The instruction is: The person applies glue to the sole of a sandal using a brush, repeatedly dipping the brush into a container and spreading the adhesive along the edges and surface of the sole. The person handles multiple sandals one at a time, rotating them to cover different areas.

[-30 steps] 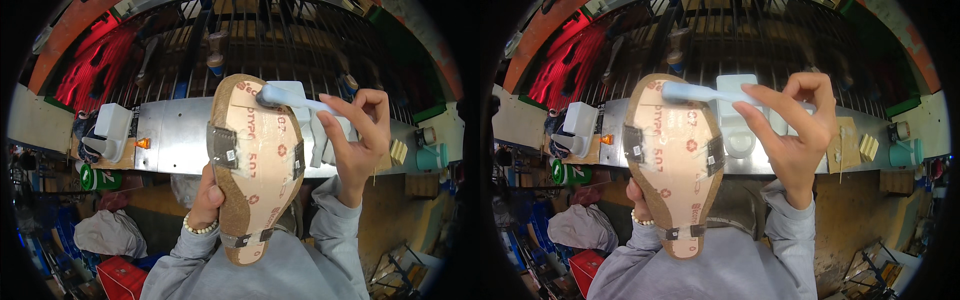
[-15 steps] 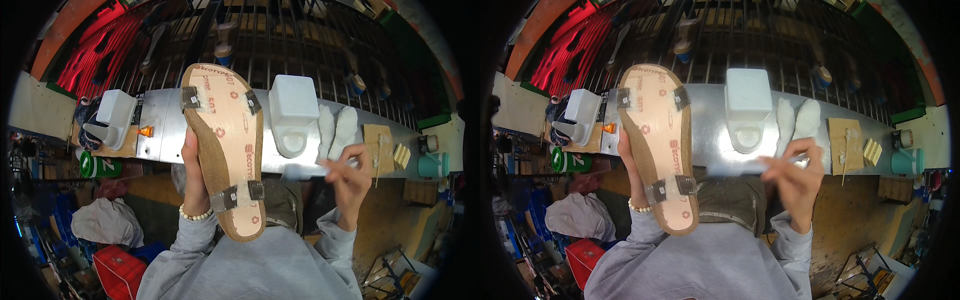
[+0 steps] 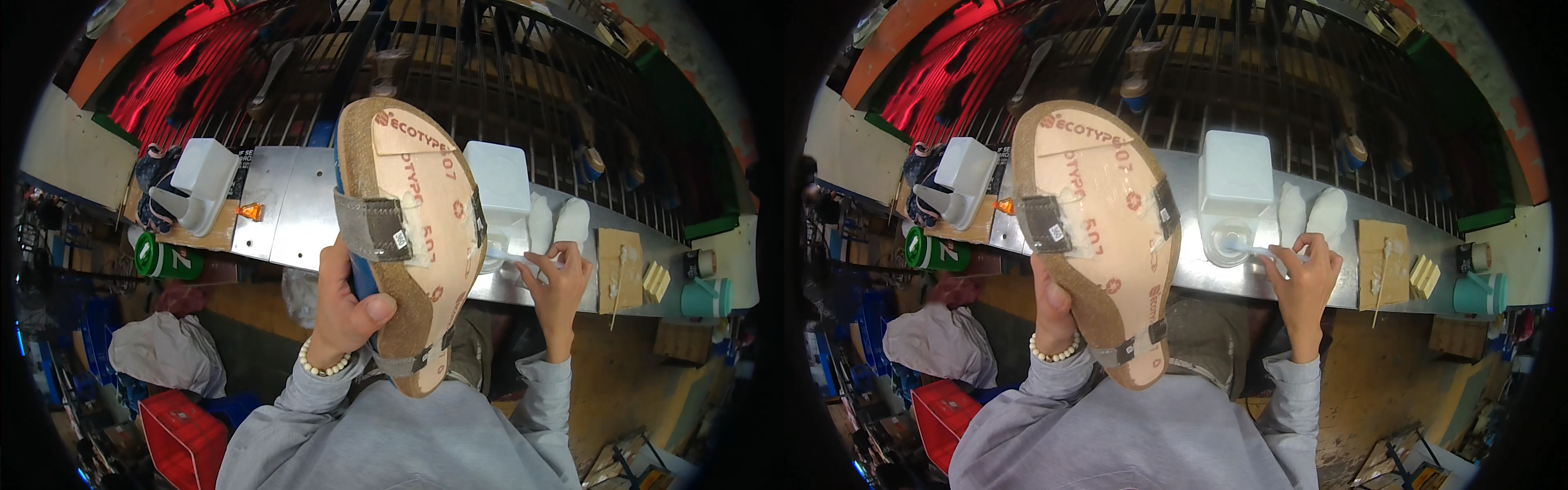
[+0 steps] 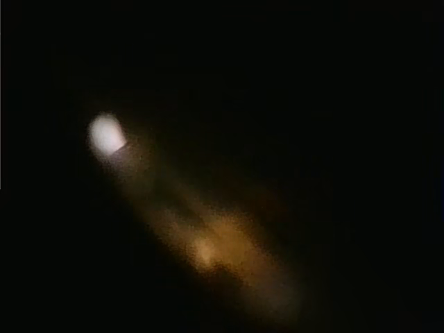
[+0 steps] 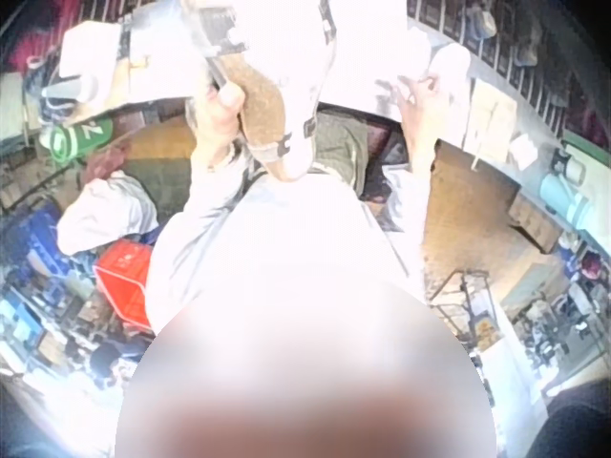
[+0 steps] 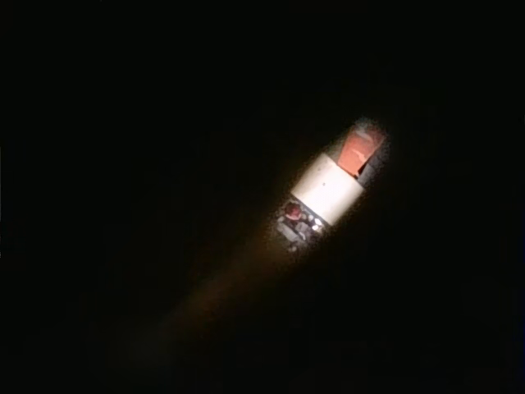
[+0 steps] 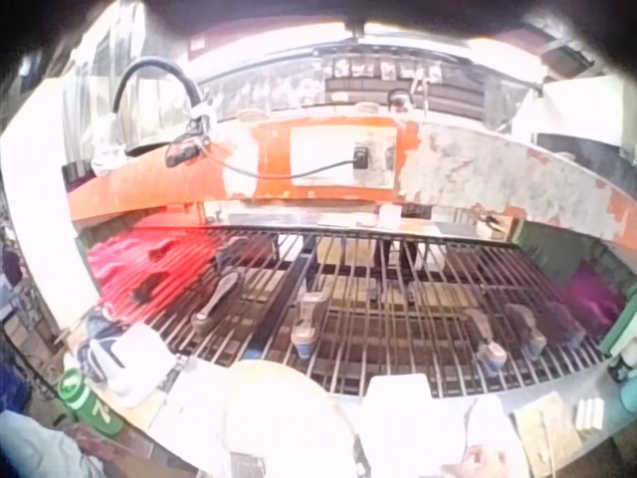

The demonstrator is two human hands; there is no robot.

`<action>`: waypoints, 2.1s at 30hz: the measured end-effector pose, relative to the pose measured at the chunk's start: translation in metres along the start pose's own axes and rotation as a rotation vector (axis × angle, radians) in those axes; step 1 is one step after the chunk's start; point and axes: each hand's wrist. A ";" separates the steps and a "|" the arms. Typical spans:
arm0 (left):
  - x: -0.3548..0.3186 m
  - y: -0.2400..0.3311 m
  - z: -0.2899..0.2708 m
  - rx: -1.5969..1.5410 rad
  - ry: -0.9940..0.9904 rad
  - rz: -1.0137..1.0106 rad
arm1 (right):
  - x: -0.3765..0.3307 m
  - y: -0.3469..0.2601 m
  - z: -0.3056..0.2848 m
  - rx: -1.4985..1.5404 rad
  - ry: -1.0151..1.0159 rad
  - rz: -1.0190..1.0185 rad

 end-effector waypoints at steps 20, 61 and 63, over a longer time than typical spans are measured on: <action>0.000 0.009 0.006 -0.136 -0.115 -0.161 | 0.007 -0.011 -0.035 0.786 0.410 0.343; 0.006 0.009 0.019 0.300 -0.449 0.360 | 0.086 -0.041 -0.099 0.504 0.638 -0.146; 0.010 0.010 0.022 0.282 -0.435 0.437 | 0.086 -0.038 -0.097 0.544 0.632 -0.166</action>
Point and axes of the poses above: each hand's wrist, its own x-axis towards the middle knuckle, its own z-axis out of the palm, y = z × x, and after that the axes turned 14 degrees about -z, right-handed
